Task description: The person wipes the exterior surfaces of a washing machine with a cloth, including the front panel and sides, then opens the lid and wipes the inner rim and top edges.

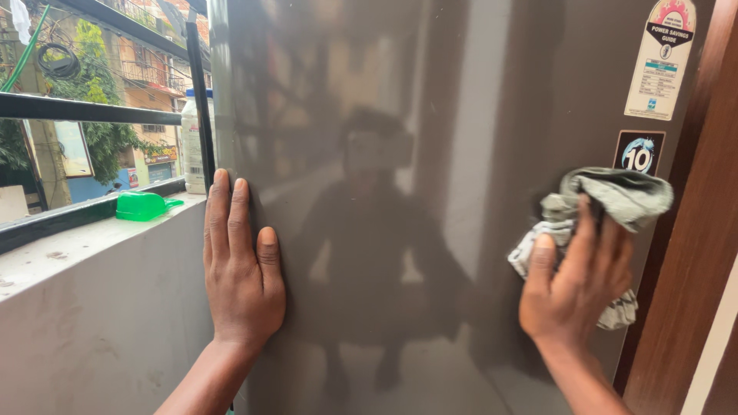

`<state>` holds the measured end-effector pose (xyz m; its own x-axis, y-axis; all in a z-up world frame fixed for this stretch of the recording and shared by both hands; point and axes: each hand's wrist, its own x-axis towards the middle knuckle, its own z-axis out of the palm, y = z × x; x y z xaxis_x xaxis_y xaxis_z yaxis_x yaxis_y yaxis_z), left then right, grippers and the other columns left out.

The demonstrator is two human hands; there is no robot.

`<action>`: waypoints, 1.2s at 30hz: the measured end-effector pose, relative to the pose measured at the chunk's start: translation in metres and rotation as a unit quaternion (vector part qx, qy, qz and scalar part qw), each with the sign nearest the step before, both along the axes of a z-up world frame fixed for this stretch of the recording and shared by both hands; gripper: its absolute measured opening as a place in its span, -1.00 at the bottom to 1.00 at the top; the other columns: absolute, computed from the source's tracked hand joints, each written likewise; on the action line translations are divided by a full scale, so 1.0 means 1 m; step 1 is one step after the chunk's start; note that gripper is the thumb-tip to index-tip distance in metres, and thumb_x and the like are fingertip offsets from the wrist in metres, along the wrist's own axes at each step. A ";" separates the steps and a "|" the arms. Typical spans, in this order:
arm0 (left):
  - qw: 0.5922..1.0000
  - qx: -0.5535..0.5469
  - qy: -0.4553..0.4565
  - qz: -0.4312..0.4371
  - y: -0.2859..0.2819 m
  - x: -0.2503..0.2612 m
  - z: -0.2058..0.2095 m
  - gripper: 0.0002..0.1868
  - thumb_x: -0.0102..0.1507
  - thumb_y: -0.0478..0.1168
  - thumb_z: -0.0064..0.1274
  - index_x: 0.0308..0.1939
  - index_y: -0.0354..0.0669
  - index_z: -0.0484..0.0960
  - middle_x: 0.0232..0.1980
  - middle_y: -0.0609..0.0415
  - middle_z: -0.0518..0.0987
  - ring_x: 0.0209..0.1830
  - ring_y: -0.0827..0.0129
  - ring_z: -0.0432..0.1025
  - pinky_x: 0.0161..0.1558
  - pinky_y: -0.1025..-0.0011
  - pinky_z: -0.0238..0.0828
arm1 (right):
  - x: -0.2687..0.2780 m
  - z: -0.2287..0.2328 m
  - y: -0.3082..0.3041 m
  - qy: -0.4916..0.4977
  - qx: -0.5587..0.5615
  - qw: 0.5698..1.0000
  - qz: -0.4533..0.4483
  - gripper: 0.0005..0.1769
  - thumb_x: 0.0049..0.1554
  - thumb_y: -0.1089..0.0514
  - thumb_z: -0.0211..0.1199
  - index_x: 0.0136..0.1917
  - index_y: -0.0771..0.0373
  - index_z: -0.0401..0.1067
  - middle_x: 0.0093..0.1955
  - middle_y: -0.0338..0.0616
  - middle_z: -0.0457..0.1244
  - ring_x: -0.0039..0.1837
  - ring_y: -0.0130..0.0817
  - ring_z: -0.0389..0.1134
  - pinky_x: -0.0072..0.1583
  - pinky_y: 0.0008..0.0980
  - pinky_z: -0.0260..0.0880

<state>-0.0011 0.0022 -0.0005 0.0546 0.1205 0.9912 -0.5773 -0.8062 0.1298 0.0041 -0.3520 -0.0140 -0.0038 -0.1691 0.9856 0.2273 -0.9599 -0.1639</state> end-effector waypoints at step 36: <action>1.000 0.003 0.022 -0.003 0.000 -0.009 -0.044 -0.38 0.45 -0.22 -0.21 0.57 -0.35 0.07 0.66 -0.24 0.03 0.69 -0.12 -0.09 0.60 0.05 -0.13 | -0.015 0.031 0.135 0.002 -0.075 0.997 -0.006 -0.38 0.38 -0.04 0.00 0.64 0.14 0.16 0.59 0.19 0.05 0.66 0.34 -0.15 0.50 0.37 -0.25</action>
